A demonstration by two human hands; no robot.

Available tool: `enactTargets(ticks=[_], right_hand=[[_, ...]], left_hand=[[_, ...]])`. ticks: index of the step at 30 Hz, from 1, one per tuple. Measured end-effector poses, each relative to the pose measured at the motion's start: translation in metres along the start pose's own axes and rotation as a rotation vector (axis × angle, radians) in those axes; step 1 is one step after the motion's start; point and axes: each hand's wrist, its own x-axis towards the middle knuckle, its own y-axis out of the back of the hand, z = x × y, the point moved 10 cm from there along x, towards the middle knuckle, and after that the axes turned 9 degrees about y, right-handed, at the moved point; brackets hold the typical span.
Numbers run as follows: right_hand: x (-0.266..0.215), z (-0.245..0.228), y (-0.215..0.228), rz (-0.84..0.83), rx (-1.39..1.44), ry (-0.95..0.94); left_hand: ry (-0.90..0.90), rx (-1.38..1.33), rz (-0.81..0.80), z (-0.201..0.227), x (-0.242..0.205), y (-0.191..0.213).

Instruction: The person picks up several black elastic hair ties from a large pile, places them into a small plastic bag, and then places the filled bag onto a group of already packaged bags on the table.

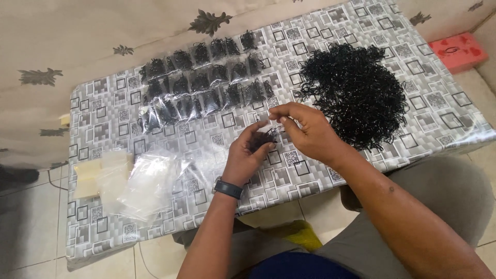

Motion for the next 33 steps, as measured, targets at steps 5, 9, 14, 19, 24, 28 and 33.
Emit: enactTargets(ticks=[5, 9, 14, 19, 24, 28, 33], right_hand=[[-0.003, 0.004, 0.004, 0.05, -0.05, 0.022], [-0.022, 0.038, -0.01, -0.149, -0.443, 0.05], [-0.05, 0.049, -0.056, -0.429, -0.741, 0.042], [-0.058, 0.045, -0.053, -0.148, -0.853, 0.254], [-0.066, 0.056, -0.041, -0.069, -0.896, 0.163], [-0.071, 0.051, -0.035, -0.045, -0.978, 0.124], [-0.068, 0.045, -0.033, -0.025, -0.94, 0.1]], left_hand=[[0.031, -0.173, 0.051, 0.001, 0.0, 0.012], [0.014, -0.314, 0.129, -0.007, 0.001, 0.028], [-0.009, -0.266, 0.119, -0.012, 0.001, 0.021], [0.01, -0.232, 0.15, -0.014, 0.002, 0.024], [0.024, -0.114, 0.16, -0.015, 0.003, 0.021], [0.037, -0.15, 0.17, -0.011, -0.001, 0.024], [0.033, -0.221, 0.192, -0.018, 0.002, 0.026]])
